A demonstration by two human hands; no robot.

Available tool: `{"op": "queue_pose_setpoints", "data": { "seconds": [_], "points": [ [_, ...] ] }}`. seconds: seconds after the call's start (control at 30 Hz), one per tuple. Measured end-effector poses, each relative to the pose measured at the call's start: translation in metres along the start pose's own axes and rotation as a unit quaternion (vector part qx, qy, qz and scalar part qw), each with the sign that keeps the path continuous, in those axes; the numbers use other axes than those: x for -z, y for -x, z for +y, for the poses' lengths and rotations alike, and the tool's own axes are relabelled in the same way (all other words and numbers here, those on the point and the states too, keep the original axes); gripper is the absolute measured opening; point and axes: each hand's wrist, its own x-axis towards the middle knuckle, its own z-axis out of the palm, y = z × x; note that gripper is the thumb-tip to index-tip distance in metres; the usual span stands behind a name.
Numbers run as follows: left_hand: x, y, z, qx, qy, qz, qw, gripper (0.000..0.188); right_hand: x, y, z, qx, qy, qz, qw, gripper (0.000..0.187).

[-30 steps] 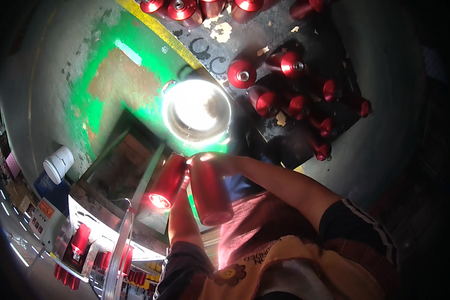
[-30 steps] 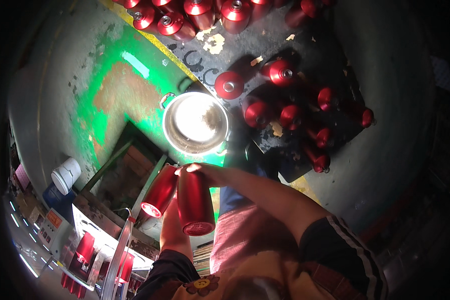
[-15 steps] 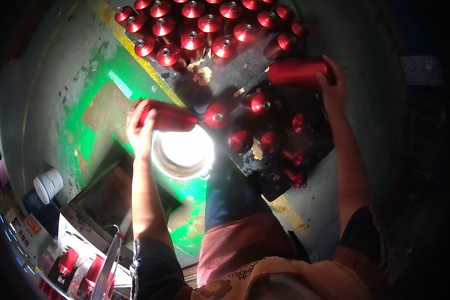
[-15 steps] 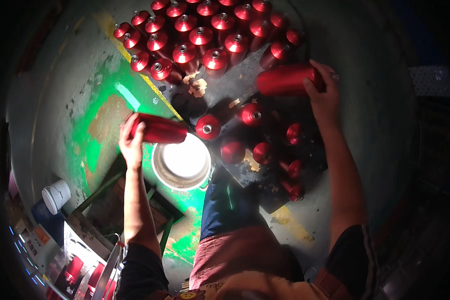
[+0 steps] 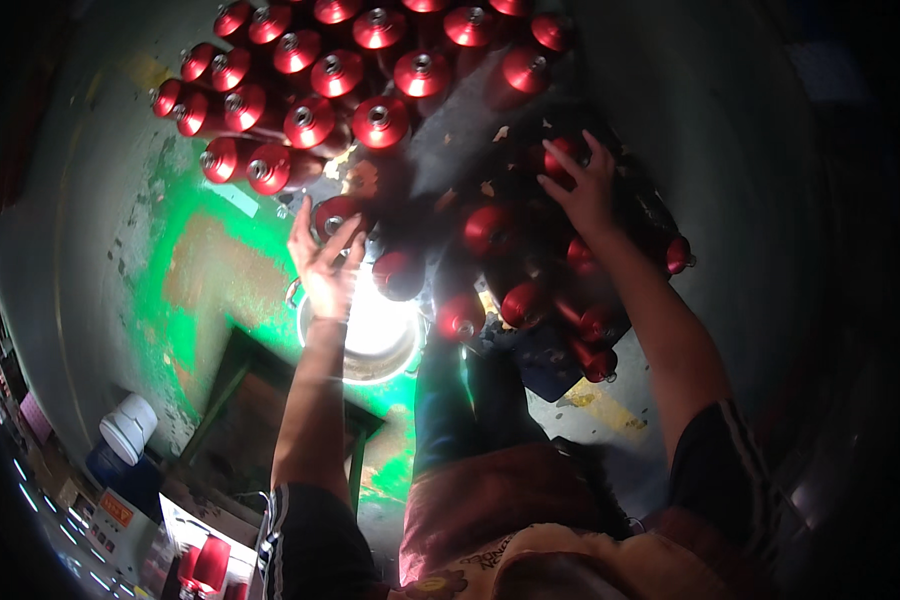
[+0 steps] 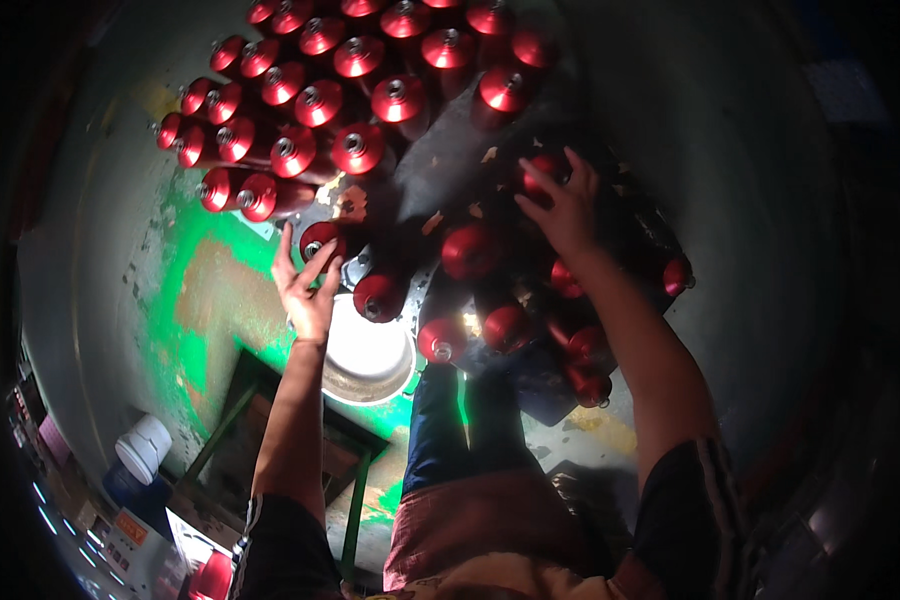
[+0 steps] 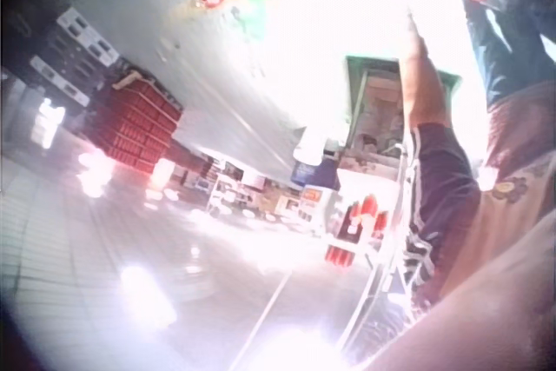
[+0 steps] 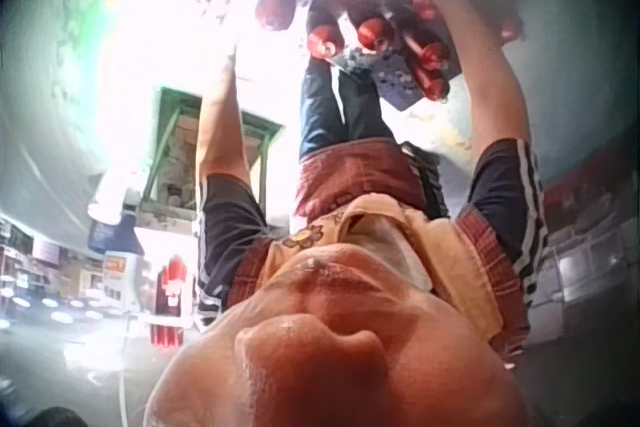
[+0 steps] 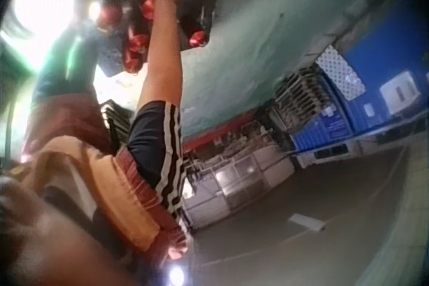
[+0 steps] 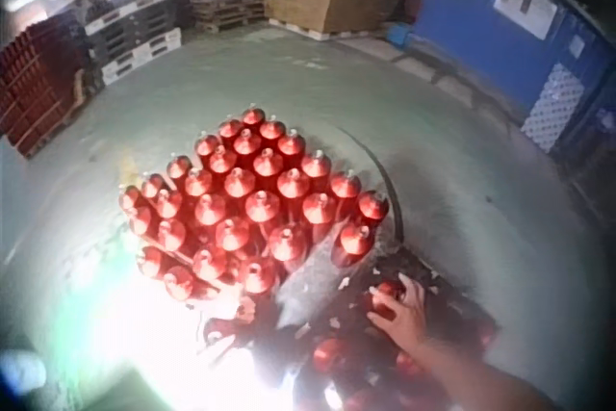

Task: The person repeatedly picks up red spray cans from a tray, dips the nozzle into a metal bowl, and places the cans back into the tray. The person continues this cycle, handling the cans one at a time.

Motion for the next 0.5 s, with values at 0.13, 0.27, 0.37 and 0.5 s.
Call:
{"op": "queue_pose_setpoints", "data": {
  "seconds": [0.13, 0.27, 0.37, 0.5],
  "points": [
    [0.000, -0.062, 0.009, 0.026, 0.045, -0.092, 0.994, 0.044, 0.023, -0.041, -0.011, 0.067, -0.021, 0.009, 0.997, 0.056],
    [-0.061, -0.112, 0.011, 0.002, -0.017, -0.207, 0.978, 0.058, -0.028, -0.107, -0.015, 0.016, -0.025, -0.012, 0.999, 0.057],
    [-0.093, -0.123, 0.001, 0.015, -0.003, -0.212, 0.977, 0.055, -0.069, -0.131, -0.004, -0.023, -0.061, -0.015, 0.998, 0.050],
    [-0.114, -0.130, -0.001, -0.011, 0.010, -0.121, 0.993, 0.042, -0.087, -0.138, 0.006, -0.043, -0.104, 0.024, 0.993, 0.046]
  ]
}}
